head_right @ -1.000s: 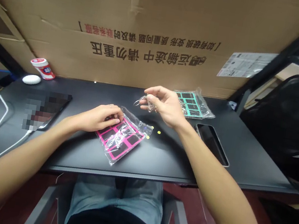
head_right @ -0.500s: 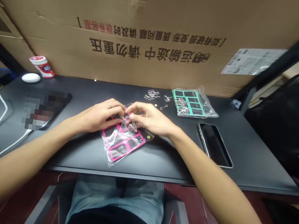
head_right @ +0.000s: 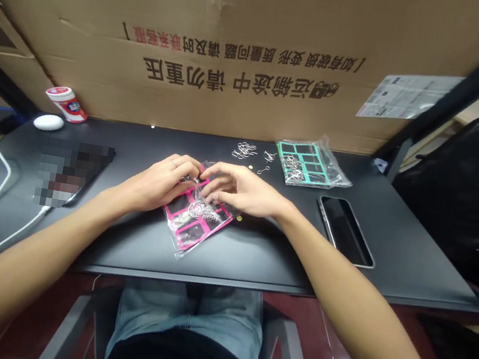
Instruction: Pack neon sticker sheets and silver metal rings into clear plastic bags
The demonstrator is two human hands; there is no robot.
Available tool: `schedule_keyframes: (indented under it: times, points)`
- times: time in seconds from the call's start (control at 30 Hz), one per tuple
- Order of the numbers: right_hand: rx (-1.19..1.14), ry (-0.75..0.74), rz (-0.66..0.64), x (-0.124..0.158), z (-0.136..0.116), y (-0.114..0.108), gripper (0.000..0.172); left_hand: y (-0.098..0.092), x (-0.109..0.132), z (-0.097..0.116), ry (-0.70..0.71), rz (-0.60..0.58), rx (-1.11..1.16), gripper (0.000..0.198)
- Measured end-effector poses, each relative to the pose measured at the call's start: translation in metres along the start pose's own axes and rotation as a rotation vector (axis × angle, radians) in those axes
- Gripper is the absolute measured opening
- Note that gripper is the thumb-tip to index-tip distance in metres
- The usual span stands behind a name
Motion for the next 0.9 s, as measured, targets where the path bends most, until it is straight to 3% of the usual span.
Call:
schedule_keyframes:
  times: [0.07,0.13,0.23,0.27,0.33,0.4,0.5,0.57,0.63,0.9]
  points:
    - [0.206,-0.029,0.107,0.001,-0.005,-0.008,0.024,0.0,0.0,-0.002,-0.029,0.001,0.026,0.016]
    - [0.428,-0.026,0.303,0.006,-0.008,-0.024,0.014,-0.001,0.0,-0.005,-0.056,0.014,0.046,0.015]
    - [0.73,0.059,0.718,0.027,-0.007,-0.063,0.016,-0.002,0.001,-0.009,-0.059,0.021,0.071,0.013]
    - [0.821,0.134,0.778,0.033,-0.002,-0.075,0.019,-0.001,0.001,-0.01,-0.052,0.017,0.076,0.013]
    - [0.971,0.286,0.788,0.042,0.01,-0.096,0.027,0.001,0.002,-0.012,-0.039,0.008,0.078,0.013]
    - [1.042,0.4,0.682,0.046,0.024,-0.108,0.036,0.002,0.002,-0.013,-0.035,0.002,0.069,0.012]
    - [1.084,0.479,0.527,0.046,0.038,-0.111,0.042,0.003,0.002,-0.014,-0.026,0.005,0.054,0.011]
    - [1.101,0.493,0.477,0.043,0.04,-0.109,0.034,0.003,0.002,-0.014,-0.021,0.003,0.055,0.01]
    - [1.096,0.489,0.467,0.041,0.04,-0.106,0.023,0.002,0.002,-0.014,-0.019,-0.002,0.061,0.009]
    - [1.063,0.476,0.593,0.041,0.041,-0.107,0.024,0.001,0.002,-0.012,-0.002,0.009,0.04,0.009]
Point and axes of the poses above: each hand's wrist, its own x-axis away from the middle knuckle, its own y-axis out of the palm, z = x × y, the point moved 5 cm from there along -x, towards the middle knuckle, and after that the axes turned 12 degrees about -z, right-handed, at the moved point
